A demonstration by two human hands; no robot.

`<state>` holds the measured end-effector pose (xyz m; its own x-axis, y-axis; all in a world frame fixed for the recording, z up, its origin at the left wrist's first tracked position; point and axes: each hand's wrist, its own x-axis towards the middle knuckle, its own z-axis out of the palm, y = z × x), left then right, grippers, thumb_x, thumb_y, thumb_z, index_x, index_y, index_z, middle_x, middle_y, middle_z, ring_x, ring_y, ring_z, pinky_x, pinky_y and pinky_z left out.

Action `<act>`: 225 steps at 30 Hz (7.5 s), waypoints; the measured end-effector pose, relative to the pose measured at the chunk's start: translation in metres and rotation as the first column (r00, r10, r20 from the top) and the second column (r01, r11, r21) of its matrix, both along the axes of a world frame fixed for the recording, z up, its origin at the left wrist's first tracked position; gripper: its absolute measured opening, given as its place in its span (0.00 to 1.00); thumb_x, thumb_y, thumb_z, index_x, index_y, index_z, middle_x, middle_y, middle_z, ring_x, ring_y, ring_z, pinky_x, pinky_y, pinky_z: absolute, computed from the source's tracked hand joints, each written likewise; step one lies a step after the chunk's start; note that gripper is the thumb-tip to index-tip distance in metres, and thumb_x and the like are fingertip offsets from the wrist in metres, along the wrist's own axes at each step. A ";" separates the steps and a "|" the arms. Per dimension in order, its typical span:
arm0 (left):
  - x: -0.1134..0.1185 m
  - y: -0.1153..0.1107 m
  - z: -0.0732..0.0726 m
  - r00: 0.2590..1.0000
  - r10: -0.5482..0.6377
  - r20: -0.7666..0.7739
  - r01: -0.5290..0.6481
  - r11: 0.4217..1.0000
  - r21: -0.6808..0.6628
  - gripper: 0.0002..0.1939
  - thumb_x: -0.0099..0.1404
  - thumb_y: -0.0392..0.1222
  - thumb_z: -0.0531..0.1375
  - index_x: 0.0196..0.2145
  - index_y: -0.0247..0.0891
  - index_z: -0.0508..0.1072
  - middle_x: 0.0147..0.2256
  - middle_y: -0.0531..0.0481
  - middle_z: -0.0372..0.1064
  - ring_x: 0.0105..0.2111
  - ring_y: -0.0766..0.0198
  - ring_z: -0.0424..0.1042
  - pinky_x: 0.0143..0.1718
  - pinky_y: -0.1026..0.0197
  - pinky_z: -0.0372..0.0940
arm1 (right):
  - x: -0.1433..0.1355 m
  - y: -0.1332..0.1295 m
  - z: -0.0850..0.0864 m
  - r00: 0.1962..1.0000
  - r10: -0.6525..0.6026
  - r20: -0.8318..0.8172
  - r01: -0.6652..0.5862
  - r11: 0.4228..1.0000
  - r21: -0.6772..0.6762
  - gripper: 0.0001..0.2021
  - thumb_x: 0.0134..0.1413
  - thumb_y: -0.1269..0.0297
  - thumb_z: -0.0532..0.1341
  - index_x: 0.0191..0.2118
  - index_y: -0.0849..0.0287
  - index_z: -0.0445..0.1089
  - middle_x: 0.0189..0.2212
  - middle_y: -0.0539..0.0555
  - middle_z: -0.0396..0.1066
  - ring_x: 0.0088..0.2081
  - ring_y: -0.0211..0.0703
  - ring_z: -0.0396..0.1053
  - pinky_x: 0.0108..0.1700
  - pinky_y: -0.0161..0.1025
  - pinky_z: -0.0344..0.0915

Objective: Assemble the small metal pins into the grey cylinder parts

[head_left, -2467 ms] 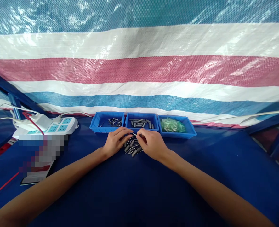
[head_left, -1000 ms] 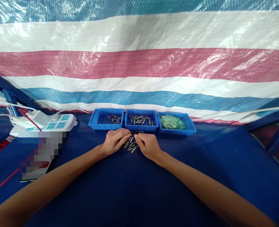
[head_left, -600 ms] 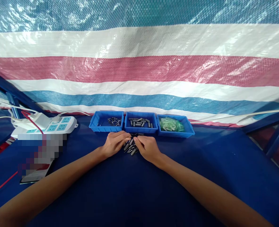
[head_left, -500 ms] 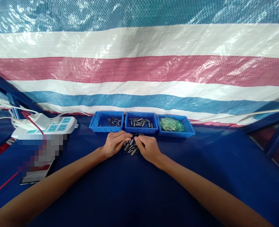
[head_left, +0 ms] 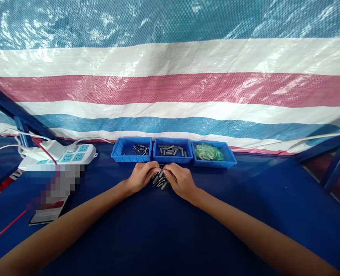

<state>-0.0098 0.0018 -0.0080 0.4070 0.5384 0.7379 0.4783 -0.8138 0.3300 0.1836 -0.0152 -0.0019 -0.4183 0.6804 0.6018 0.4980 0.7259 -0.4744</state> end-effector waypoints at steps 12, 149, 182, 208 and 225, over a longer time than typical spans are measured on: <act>0.005 0.000 0.011 0.997 0.057 -0.054 -0.061 0.994 -0.086 0.07 0.65 0.43 0.58 0.33 0.36 0.70 0.26 0.54 0.70 0.22 0.73 0.66 0.25 0.71 0.59 | 0.005 0.002 0.003 0.988 -0.007 -0.154 -0.002 0.998 -0.059 0.09 0.64 0.68 0.50 0.34 0.59 0.65 0.25 0.51 0.65 0.26 0.37 0.63 0.31 0.35 0.59; 0.000 -0.002 0.007 0.990 -0.036 -0.138 0.026 0.997 -0.074 0.10 0.68 0.46 0.54 0.41 0.36 0.67 0.24 0.54 0.70 0.21 0.71 0.68 0.26 0.70 0.61 | 0.006 -0.001 0.001 0.993 0.073 -0.091 -0.075 0.997 -0.021 0.14 0.65 0.67 0.48 0.27 0.58 0.60 0.21 0.49 0.63 0.22 0.34 0.61 0.28 0.33 0.56; -0.024 0.020 0.085 0.768 0.420 -0.484 -0.507 0.860 -0.060 0.24 0.66 0.52 0.52 0.18 0.35 0.67 0.17 0.53 0.63 0.19 0.69 0.60 0.23 0.65 0.48 | 0.004 0.003 -0.003 0.999 -0.042 -0.006 0.041 0.996 -0.084 0.12 0.60 0.66 0.54 0.25 0.60 0.63 0.20 0.50 0.62 0.22 0.35 0.59 0.27 0.34 0.54; -0.010 0.002 0.067 0.469 0.125 -0.874 -0.548 0.817 -0.177 0.09 0.59 0.42 0.57 0.33 0.34 0.73 0.28 0.40 0.72 0.30 0.49 0.74 0.29 0.57 0.63 | 0.003 0.002 0.003 0.999 -0.040 0.013 0.041 0.994 -0.106 0.11 0.60 0.68 0.54 0.25 0.60 0.63 0.21 0.50 0.62 0.23 0.35 0.59 0.28 0.34 0.55; 0.005 -0.004 0.013 0.995 0.073 -0.066 -0.078 0.994 -0.081 0.14 0.62 0.45 0.61 0.44 0.36 0.70 0.27 0.54 0.69 0.18 0.76 0.62 0.23 0.72 0.60 | 0.007 0.005 0.003 0.990 -0.011 -0.142 -0.020 0.976 -0.217 0.11 0.64 0.67 0.49 0.36 0.60 0.68 0.30 0.53 0.70 0.32 0.39 0.68 0.37 0.35 0.60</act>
